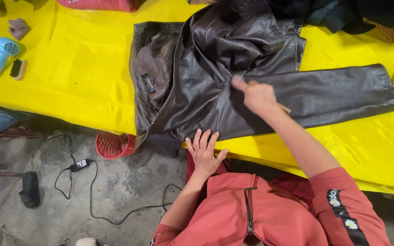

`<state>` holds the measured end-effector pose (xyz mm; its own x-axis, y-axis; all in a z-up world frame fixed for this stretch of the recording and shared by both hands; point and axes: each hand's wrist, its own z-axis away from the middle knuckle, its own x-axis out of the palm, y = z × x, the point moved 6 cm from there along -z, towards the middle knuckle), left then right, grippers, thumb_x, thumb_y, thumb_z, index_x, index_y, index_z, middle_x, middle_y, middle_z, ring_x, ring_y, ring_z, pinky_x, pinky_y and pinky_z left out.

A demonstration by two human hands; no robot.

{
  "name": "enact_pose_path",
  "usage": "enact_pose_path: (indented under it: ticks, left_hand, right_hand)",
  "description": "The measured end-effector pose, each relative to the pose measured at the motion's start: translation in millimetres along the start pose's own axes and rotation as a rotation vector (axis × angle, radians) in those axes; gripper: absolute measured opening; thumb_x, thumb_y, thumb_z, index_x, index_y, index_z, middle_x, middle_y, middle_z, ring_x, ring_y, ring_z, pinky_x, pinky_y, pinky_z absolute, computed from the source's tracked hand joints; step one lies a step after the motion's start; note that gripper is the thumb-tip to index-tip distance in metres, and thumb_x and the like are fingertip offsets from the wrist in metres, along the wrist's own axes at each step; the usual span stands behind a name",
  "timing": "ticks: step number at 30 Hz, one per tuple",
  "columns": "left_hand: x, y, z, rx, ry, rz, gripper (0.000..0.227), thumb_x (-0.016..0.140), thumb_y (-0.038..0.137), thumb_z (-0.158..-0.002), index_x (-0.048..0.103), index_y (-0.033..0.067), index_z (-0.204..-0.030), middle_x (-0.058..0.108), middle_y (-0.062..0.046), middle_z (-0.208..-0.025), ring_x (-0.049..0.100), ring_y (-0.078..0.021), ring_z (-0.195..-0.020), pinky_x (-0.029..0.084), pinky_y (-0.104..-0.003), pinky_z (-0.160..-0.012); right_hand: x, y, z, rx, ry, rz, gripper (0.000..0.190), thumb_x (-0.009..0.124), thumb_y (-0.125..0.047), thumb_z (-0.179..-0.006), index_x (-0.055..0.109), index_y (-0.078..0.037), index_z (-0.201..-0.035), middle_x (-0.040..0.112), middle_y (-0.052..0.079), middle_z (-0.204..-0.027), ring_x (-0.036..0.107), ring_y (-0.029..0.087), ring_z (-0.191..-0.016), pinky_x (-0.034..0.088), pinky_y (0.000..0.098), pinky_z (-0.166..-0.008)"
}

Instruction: The person cleans a black leather jacket laid out on a yellow table. They spray a liquid onto the jacket and rub it in with their hands, then use a brush to scrub the surface. A hairdryer is used to dry the jacket, followed by further brushing and additional spraying.

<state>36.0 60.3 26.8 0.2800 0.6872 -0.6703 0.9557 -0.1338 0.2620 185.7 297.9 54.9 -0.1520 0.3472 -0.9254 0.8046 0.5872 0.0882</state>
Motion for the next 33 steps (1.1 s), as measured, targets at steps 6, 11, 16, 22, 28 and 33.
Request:
enact_pose_path:
  ticks: [6, 11, 16, 22, 28, 33]
  left_hand:
    - [-2, 0, 0, 0.0, 0.008, 0.005, 0.065, 0.045, 0.072, -0.096, 0.063, 0.0244, -0.136, 0.056, -0.006, -0.142, 0.039, -0.0316, -0.146, 0.002, -0.057, -0.124]
    - [-1, 0, 1, 0.005, 0.005, 0.004, 0.065, 0.046, 0.072, -0.096, 0.064, 0.0237, -0.135, 0.057, -0.007, -0.142, 0.039, -0.0321, -0.146, 0.0, -0.057, -0.124]
    - [-1, -1, 2, -0.007, -0.006, 0.02, 0.066, 0.049, 0.072, -0.094, 0.064, 0.0231, -0.135, 0.057, -0.007, -0.141, 0.039, -0.0321, -0.146, 0.001, -0.056, -0.124]
    - [0, -1, 1, -0.014, -0.008, 0.02, 0.065, 0.048, 0.072, -0.095, 0.063, 0.0238, -0.136, 0.056, -0.006, -0.141, 0.039, -0.0312, -0.146, 0.0, -0.056, -0.123]
    - [2, -2, 3, -0.008, -0.02, 0.021, 0.065, 0.046, 0.072, -0.096, 0.061, 0.0241, -0.138, 0.055, -0.007, -0.142, 0.038, -0.0318, -0.146, 0.0, -0.057, -0.123]
    - [2, -1, 2, -0.004, -0.005, 0.03, 0.065, 0.048, 0.071, -0.095, 0.061, 0.0236, -0.137, 0.055, -0.007, -0.142, 0.037, -0.0321, -0.146, 0.0, -0.057, -0.123]
  right_hand:
    - [2, 22, -3, 0.088, -0.095, 0.027, 0.045, 0.052, -0.023, -0.095, 0.064, -0.042, -0.133, 0.064, 0.003, -0.07, 0.071, 0.024, -0.062, 0.056, 0.0397, -0.055]
    - [-15, -5, 8, 0.026, -0.078, -0.039, 0.051, 0.051, -0.02, -0.093, 0.061, -0.044, -0.137, 0.065, 0.006, -0.075, 0.07, 0.026, -0.064, 0.056, 0.0427, -0.057]
    - [26, 100, 33, 0.278, -0.384, 0.117, 0.053, 0.053, -0.023, -0.094, 0.056, -0.044, -0.143, 0.072, 0.009, -0.085, 0.078, 0.03, -0.081, 0.061, 0.0464, -0.064]
    - [-69, 21, 37, 0.169, -0.353, 0.09, 0.05, 0.056, -0.023, -0.096, 0.06, -0.047, -0.14, 0.074, 0.005, -0.086, 0.078, 0.023, -0.086, 0.062, 0.0402, -0.073]
    - [-49, 40, 54, 0.053, -0.207, 0.243, 0.049, 0.054, -0.02, -0.093, 0.063, -0.044, -0.135, 0.065, -0.001, -0.076, 0.072, 0.017, -0.071, 0.057, 0.0346, -0.058]
    - [-48, 102, 57, 0.191, -0.221, 0.252, 0.053, 0.056, -0.021, -0.095, 0.062, -0.044, -0.143, 0.069, 0.006, -0.078, 0.075, 0.024, -0.071, 0.058, 0.04, -0.06]
